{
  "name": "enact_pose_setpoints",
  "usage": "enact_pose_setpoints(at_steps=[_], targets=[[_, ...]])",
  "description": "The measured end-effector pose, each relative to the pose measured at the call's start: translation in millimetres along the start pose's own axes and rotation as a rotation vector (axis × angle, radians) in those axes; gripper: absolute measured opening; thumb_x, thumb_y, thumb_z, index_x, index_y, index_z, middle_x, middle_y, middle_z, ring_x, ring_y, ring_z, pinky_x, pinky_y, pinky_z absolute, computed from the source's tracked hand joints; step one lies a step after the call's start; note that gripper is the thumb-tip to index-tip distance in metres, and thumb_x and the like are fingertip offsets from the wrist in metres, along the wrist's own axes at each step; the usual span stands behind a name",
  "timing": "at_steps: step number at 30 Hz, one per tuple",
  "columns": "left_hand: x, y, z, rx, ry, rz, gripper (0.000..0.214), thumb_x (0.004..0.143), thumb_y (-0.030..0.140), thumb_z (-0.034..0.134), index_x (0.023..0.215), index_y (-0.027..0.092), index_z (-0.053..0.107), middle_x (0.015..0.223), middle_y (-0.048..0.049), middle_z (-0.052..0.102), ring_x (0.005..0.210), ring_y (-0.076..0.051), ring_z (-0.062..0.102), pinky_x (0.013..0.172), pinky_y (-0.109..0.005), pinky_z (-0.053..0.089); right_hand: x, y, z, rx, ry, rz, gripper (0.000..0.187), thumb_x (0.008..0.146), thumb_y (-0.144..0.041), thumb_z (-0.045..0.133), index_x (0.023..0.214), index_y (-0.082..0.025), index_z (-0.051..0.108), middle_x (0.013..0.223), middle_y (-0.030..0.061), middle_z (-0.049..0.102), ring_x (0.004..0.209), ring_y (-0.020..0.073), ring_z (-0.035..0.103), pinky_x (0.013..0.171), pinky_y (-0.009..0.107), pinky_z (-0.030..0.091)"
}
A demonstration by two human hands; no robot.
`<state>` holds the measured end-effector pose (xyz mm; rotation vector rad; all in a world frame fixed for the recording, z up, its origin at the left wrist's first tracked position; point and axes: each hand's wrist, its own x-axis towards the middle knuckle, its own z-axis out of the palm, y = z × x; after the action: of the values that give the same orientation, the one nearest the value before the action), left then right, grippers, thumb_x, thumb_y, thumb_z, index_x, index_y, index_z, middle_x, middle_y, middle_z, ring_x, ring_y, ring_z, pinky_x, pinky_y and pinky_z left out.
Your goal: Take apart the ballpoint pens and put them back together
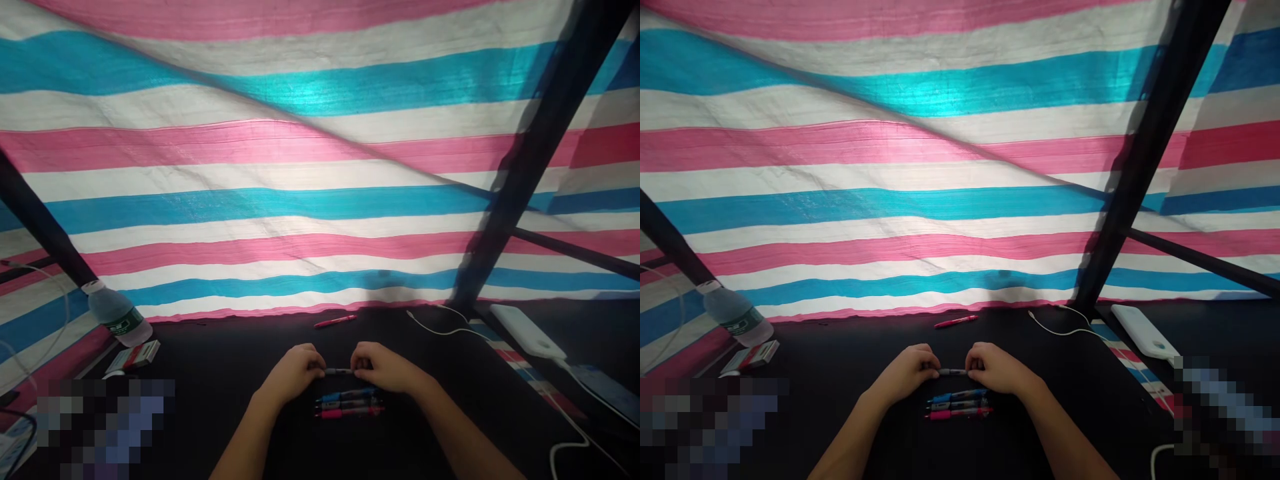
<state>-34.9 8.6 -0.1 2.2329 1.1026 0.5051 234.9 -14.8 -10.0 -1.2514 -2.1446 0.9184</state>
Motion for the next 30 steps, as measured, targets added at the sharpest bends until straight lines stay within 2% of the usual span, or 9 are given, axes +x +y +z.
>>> enact_pose_setpoints(at_steps=[6, 11, 19, 26, 30], targets=[[-5.6, 8.4, -7.4, -0.061, -0.135, 0.007, 0.016, 0.080, 0.023, 0.069, 0.088, 0.025, 0.082, 0.091, -0.0014, 0.071, 0.077, -0.018, 0.065, 0.071, -0.026, 0.047, -4.3, -11.6, -7.3, -0.014, -0.100, 0.015, 0.019, 0.074, -0.012, 0.065, 0.083, -0.023, 0.079, 0.083, 0.0013, 0.069, 0.071, 0.0170, 0.061, 0.061, 0.024, 0.045], [-7.2, 13.3, -8.4, -0.101, -0.163, 0.029, 0.018, 0.082, 0.022, 0.066, 0.087, 0.025, 0.083, 0.089, -0.0016, 0.073, 0.081, -0.019, 0.067, 0.074, -0.026, 0.048, -5.9, -16.0, -8.3, 0.000, -0.103, -0.006, 0.019, 0.074, -0.013, 0.066, 0.081, -0.023, 0.080, 0.081, 0.0010, 0.070, 0.070, 0.0171, 0.061, 0.061, 0.024, 0.045], [-6.9, 14.2, -7.6, -0.109, -0.187, 0.010, 0.018, 0.082, 0.023, 0.067, 0.088, 0.026, 0.083, 0.088, -0.0008, 0.074, 0.078, -0.018, 0.067, 0.070, -0.025, 0.047, -5.8, -13.9, -7.5, 0.013, -0.106, -0.008, 0.017, 0.076, -0.015, 0.066, 0.080, -0.023, 0.080, 0.079, 0.0005, 0.069, 0.068, 0.0165, 0.059, 0.059, 0.024, 0.043], [-8.7, 16.3, -7.4, -0.098, -0.167, 0.010, 0.018, 0.086, 0.029, 0.065, 0.088, 0.024, 0.082, 0.087, -0.0013, 0.075, 0.075, -0.018, 0.067, 0.068, -0.025, 0.046, -4.9, -9.5, -4.4, 0.002, -0.082, -0.015, 0.014, 0.079, -0.017, 0.067, 0.082, -0.023, 0.079, 0.078, 0.0004, 0.068, 0.067, 0.0162, 0.059, 0.058, 0.024, 0.042], [-4.4, 11.8, -4.2, -0.042, -0.022, -0.005, 0.021, 0.090, 0.034, 0.062, 0.092, 0.024, 0.080, 0.090, -0.0022, 0.074, 0.081, -0.020, 0.066, 0.069, -0.026, 0.046, -3.0, -10.1, -3.1, -0.012, 0.003, -0.033, 0.011, 0.086, -0.026, 0.067, 0.087, -0.023, 0.078, 0.082, 0.0015, 0.068, 0.070, 0.0176, 0.061, 0.061, 0.026, 0.044]])
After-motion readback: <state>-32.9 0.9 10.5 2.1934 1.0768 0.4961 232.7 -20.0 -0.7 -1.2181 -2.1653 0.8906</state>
